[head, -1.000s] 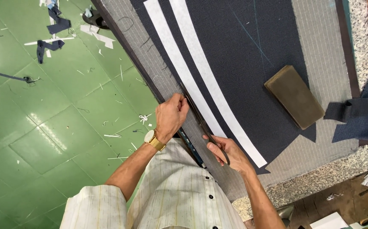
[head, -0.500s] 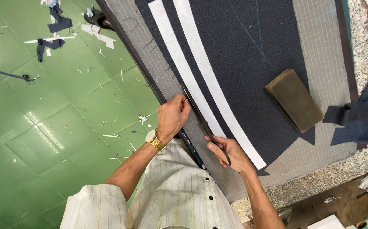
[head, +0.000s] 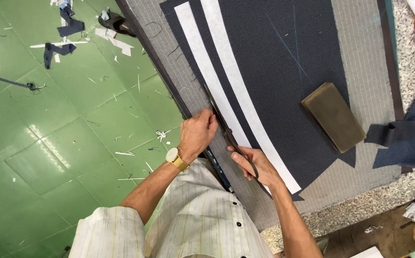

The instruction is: The person uses shears to cut two long white strips from a dark fabric laid on a work table. They trim the edges, reposition the strips, and briefly use an iron to press one strip before continuing to trim the second strip.

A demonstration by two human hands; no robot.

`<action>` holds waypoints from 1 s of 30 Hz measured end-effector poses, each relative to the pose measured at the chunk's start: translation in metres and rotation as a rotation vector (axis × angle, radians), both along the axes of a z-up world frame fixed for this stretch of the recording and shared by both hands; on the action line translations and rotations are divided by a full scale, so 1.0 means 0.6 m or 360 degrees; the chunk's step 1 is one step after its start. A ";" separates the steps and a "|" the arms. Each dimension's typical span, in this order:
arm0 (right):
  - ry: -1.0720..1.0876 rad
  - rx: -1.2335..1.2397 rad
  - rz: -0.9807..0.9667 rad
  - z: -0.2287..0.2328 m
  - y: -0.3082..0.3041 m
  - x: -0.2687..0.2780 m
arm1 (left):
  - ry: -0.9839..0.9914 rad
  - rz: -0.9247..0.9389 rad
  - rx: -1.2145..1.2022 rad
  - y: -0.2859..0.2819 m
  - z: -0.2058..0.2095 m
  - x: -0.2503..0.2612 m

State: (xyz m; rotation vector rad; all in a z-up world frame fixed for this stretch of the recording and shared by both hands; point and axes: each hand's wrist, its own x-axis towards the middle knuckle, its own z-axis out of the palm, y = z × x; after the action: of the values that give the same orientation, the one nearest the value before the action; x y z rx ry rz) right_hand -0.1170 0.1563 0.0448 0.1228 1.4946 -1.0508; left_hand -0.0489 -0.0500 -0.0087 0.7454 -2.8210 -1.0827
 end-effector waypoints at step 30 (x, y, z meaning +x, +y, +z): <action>0.0024 -0.0101 -0.0049 -0.018 0.010 0.012 | 0.0281 -0.0498 -0.0981 -0.001 -0.067 0.016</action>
State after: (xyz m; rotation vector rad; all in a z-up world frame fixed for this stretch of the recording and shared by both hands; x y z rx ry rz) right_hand -0.1096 0.1623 0.0340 0.0933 1.4751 -1.1249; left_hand -0.0395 -0.0507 -0.0486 0.1500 -2.9067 -0.2213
